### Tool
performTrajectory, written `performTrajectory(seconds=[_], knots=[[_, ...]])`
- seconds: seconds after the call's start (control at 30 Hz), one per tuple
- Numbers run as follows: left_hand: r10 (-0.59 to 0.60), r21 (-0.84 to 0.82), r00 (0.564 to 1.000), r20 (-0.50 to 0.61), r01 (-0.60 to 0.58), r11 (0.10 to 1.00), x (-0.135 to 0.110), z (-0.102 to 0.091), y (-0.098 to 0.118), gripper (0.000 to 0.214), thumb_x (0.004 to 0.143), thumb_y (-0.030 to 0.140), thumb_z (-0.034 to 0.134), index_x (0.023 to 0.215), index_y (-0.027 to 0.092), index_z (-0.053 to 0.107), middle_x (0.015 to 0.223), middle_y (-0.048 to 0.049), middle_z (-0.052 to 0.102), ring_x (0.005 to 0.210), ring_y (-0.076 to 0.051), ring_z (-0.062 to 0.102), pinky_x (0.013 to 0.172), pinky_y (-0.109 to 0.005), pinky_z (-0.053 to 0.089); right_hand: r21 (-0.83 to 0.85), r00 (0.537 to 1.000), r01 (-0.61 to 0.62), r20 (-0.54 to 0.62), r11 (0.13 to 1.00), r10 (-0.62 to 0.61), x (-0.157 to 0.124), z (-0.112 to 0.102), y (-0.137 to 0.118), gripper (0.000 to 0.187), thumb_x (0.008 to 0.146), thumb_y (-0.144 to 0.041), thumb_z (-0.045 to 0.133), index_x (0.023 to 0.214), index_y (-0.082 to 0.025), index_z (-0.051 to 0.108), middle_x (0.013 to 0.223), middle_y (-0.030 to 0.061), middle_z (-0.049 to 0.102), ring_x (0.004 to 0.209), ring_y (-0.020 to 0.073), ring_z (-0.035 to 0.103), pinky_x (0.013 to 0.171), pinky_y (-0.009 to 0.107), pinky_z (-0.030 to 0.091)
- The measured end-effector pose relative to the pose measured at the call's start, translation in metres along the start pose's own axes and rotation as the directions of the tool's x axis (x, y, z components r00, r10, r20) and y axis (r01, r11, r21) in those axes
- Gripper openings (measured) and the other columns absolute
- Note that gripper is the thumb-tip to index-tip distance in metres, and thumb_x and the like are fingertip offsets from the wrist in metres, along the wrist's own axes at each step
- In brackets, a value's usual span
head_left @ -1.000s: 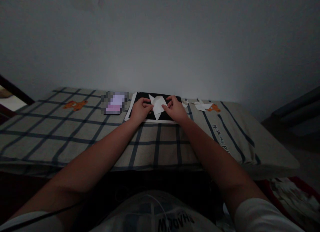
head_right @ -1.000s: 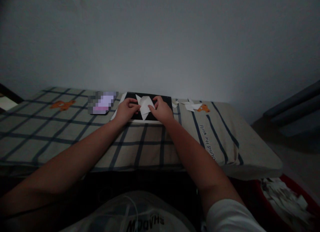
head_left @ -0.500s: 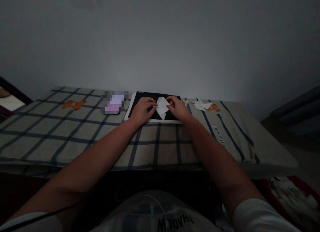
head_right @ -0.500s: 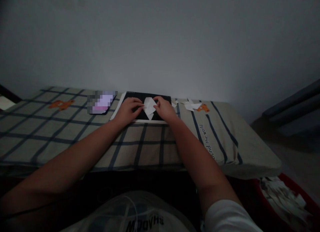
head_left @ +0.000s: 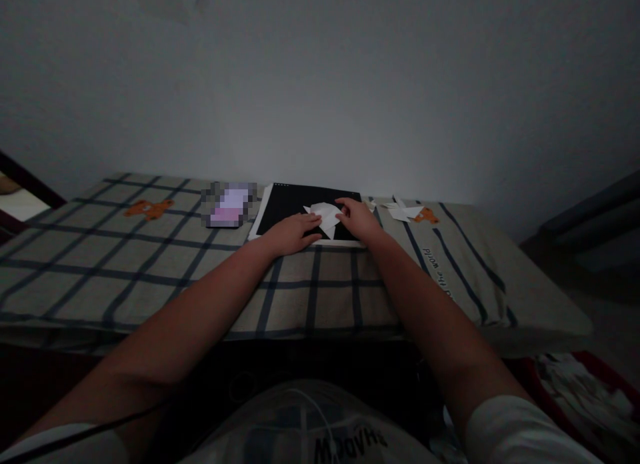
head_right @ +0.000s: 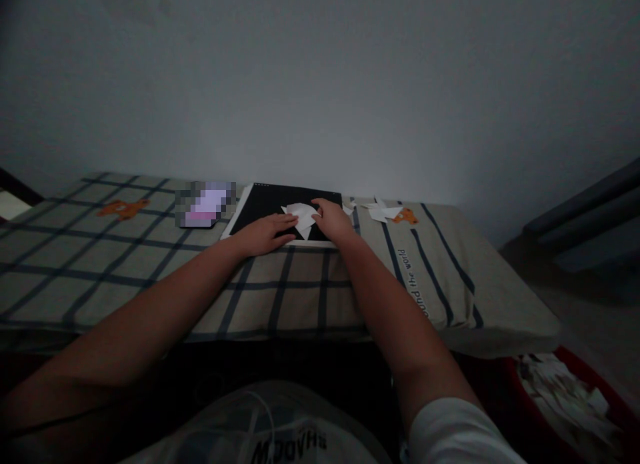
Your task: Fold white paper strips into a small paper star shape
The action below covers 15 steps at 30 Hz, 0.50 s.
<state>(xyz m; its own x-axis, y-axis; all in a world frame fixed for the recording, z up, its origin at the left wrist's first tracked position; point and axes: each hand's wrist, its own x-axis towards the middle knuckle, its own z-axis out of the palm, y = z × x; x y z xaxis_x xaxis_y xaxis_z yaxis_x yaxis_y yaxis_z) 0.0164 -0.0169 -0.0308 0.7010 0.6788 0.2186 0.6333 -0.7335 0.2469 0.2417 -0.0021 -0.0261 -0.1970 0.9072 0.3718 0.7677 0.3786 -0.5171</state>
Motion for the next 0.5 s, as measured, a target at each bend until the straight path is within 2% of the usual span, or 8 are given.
performTrajectory(seconds=[0.17, 0.37, 0.5], knots=[[0.008, 0.085, 0.998, 0.058, -0.013, 0.996, -0.0016, -0.0023, 0.0054, 0.057, 0.096, 0.049, 0.042, 0.142, 0.017, 0.047, 0.151, -0.0142, 0.04, 0.142, -0.026, 0.034, 0.117, -0.046, 0.023, -0.013, 0.999, -0.04, -0.003, 0.999, 0.04, 0.0009, -0.0023, 0.0006, 0.019, 0.08, -0.021, 0.067, 0.098, -0.018, 0.07, 0.087, 0.0033, 0.068, 0.075, 0.0153, 0.057, 0.067, 0.027, 0.04], [0.03, 0.184, 0.991, 0.133, -0.054, 0.982, -0.005, -0.004, 0.0054, 0.067, 0.094, 0.062, 0.037, 0.148, 0.021, 0.039, 0.157, -0.0146, 0.028, 0.147, -0.026, 0.025, 0.117, -0.05, 0.019, -0.049, 0.999, -0.046, -0.016, 0.998, 0.045, 0.0018, -0.004, -0.0019, 0.007, 0.08, -0.021, 0.066, 0.086, -0.018, 0.068, 0.088, 0.0039, 0.067, 0.078, 0.0152, 0.057, 0.069, 0.027, 0.04], [0.052, 0.215, 0.981, 0.188, -0.093, 0.972, -0.0072, -0.006, 0.0085, 0.07, 0.091, 0.067, 0.039, 0.149, 0.027, 0.036, 0.159, -0.0149, 0.022, 0.148, -0.028, 0.018, 0.116, -0.055, 0.017, -0.117, 1.0, -0.019, -0.011, 0.993, 0.018, 0.0001, -0.0054, -0.0052, 0.007, 0.082, -0.022, 0.063, 0.084, -0.018, 0.069, 0.09, 0.0046, 0.068, 0.08, 0.0162, 0.057, 0.071, 0.028, 0.04]])
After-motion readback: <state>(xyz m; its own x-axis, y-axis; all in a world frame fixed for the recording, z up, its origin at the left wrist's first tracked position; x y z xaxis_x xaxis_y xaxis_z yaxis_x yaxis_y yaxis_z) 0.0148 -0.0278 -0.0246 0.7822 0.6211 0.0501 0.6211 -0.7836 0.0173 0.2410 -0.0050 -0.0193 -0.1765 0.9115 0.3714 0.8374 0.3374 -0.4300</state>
